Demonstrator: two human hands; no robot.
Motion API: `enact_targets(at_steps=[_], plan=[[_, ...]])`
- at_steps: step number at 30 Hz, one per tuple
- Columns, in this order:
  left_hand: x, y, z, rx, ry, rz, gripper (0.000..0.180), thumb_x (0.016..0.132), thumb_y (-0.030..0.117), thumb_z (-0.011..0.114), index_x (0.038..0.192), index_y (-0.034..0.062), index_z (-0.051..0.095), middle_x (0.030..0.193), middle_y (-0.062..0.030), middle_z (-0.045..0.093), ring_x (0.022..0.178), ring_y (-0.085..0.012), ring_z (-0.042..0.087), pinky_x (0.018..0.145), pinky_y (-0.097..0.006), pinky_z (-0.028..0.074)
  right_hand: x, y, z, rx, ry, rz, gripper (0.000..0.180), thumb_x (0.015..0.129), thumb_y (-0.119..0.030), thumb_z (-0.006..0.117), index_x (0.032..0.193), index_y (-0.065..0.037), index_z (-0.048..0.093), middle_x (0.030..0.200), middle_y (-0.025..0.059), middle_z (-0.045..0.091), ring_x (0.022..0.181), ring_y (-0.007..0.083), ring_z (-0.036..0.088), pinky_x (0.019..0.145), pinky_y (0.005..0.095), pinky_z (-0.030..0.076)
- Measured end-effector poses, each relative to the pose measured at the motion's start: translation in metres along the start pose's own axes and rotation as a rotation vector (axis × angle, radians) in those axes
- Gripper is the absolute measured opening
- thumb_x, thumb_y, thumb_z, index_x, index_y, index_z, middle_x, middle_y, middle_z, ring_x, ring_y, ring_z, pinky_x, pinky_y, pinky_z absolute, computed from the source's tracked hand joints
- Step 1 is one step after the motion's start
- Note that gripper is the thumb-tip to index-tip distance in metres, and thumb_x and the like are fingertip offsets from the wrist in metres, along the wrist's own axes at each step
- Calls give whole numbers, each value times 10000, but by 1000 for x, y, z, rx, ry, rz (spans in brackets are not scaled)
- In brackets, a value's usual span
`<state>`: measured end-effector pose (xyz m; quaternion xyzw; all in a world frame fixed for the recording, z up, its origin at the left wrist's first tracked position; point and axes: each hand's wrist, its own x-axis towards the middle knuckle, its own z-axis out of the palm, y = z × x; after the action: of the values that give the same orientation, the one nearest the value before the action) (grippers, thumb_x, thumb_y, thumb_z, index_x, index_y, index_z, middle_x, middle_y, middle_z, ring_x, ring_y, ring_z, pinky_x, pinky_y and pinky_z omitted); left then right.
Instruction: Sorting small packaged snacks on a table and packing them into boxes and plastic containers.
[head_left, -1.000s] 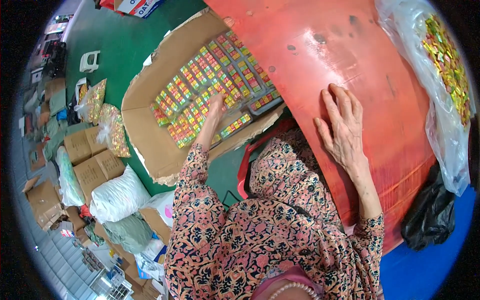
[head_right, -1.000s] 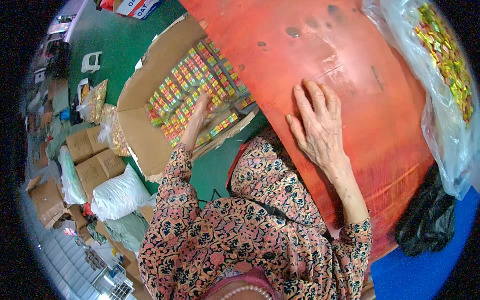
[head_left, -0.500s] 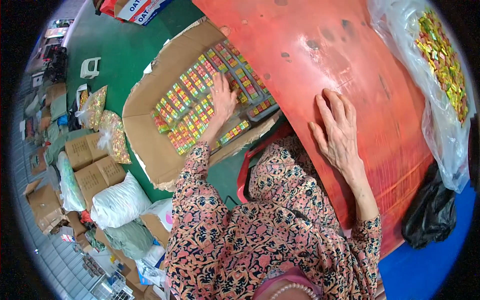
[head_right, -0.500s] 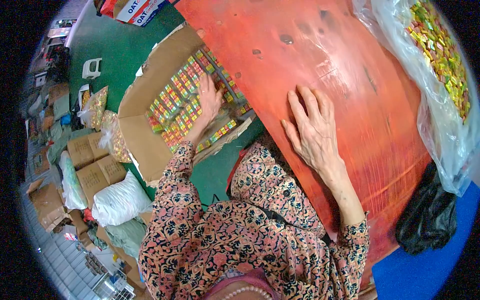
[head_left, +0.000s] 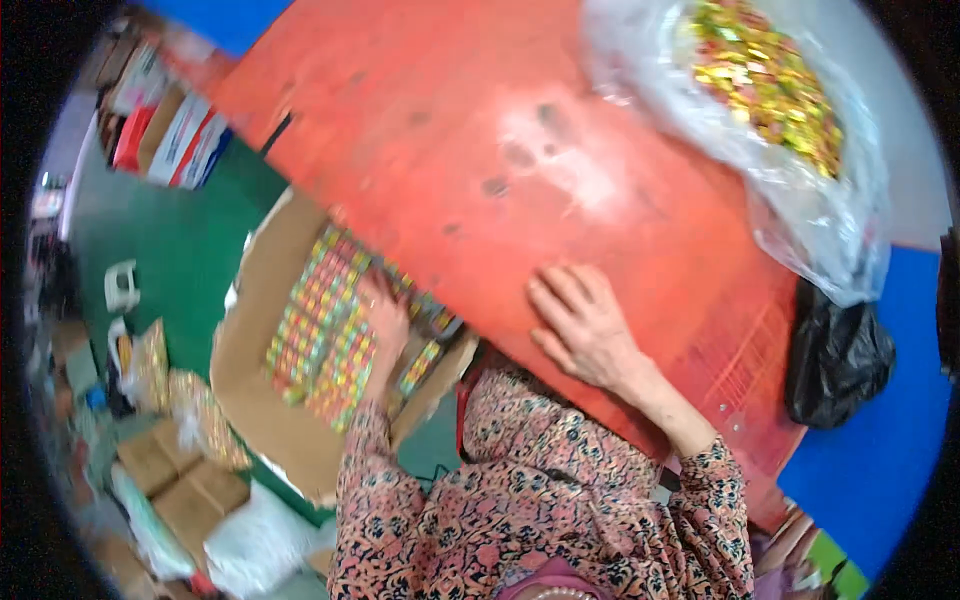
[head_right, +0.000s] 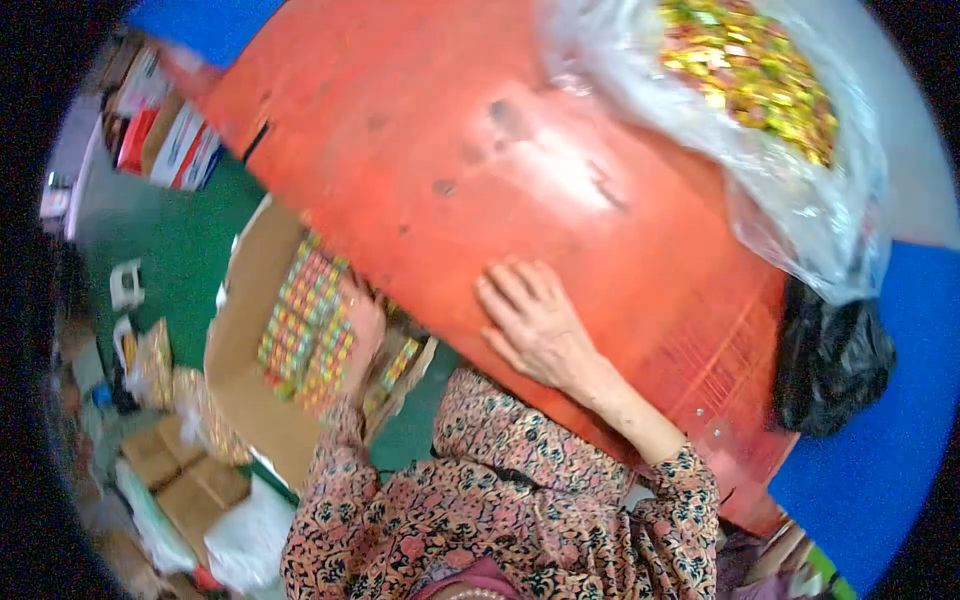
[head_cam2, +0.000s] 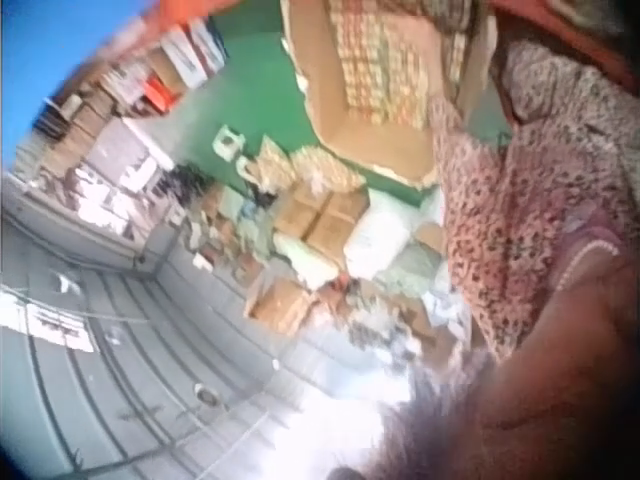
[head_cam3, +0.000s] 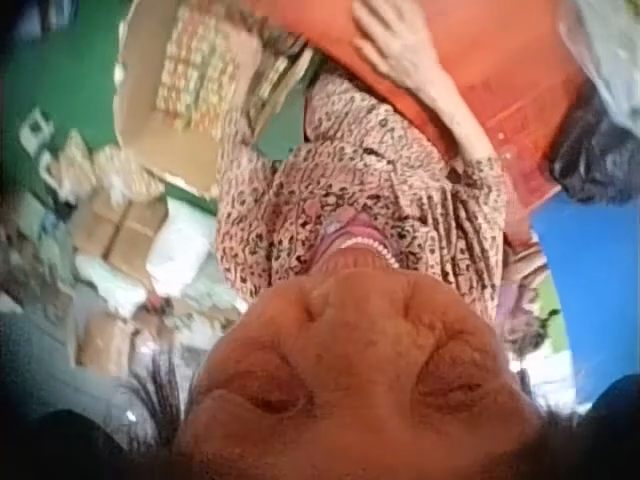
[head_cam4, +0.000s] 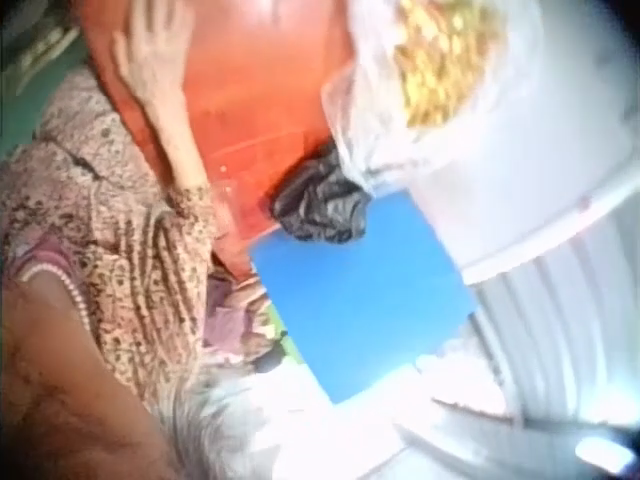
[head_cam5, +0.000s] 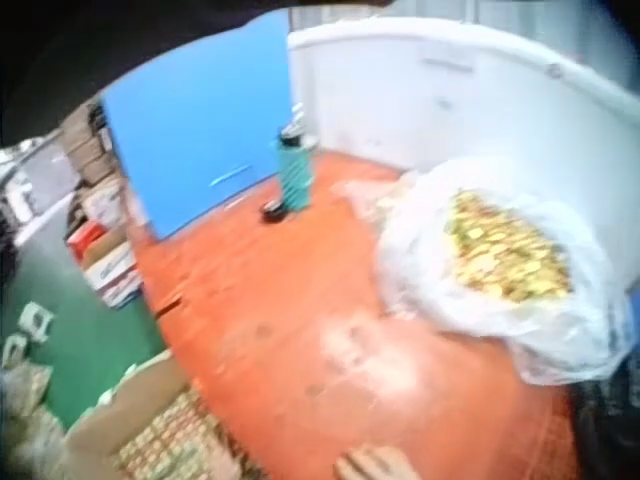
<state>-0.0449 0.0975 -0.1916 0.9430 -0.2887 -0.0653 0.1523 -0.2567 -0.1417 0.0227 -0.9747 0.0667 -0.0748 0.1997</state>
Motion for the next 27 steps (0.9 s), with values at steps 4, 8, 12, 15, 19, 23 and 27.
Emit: enact_targets(at_steps=[4,8,12,15,19,23,27], plan=[[-7,-27,-3,-19,-50,-4,690,772,222,528,1335,-49,234,1393,-236,211,1289,-380,183,1062,-450,135,-1,-7,7,28,33,-14,462,800,-271,557,1175,-15,472,1229,164,435,1143,314,405,969,465,326],[2,-19,-3,-167,-86,50,648,822,226,452,1350,-55,202,1394,-278,191,1301,-397,156,1079,-437,91,-13,1,7,-15,96,11,448,818,-291,534,1162,-10,475,1239,161,435,1141,306,413,969,445,331],[1,-21,-26,-347,295,56,585,913,261,386,1377,-15,161,1445,-203,122,1337,-330,105,1086,-412,82,-9,3,13,38,207,-61,439,810,-291,543,1124,9,483,1167,177,466,1122,304,431,960,446,340],[2,-33,-65,-772,342,-152,509,931,261,404,1327,-26,266,1347,-189,310,1205,-306,359,973,-403,331,-8,4,12,-31,251,-100,391,792,-226,537,1095,18,489,1094,174,493,1082,294,461,940,434,365],[-20,45,-113,-468,587,-70,454,933,253,423,1293,-14,353,1275,-177,400,1110,-284,455,937,-370,368,-54,28,-39,-341,549,-123,344,759,-116,511,1077,13,492,1012,142,527,984,257,518,895,402,412],[-50,102,-161,-357,618,22,410,916,197,465,1256,-25,412,1262,-156,438,1114,-252,463,927,-349,385,-152,66,-181,-667,781,695,344,776,-135,561,1073,24,494,1028,157,523,995,320,482,846,433,387],[-64,195,-170,-736,407,232,358,904,119,455,1231,-26,443,1245,-140,463,1113,-225,465,927,-342,383,-287,143,-212,-743,1167,1067,583,748,-299,666,1157,60,456,1028,220,528,959,358,485,846,414,376]])
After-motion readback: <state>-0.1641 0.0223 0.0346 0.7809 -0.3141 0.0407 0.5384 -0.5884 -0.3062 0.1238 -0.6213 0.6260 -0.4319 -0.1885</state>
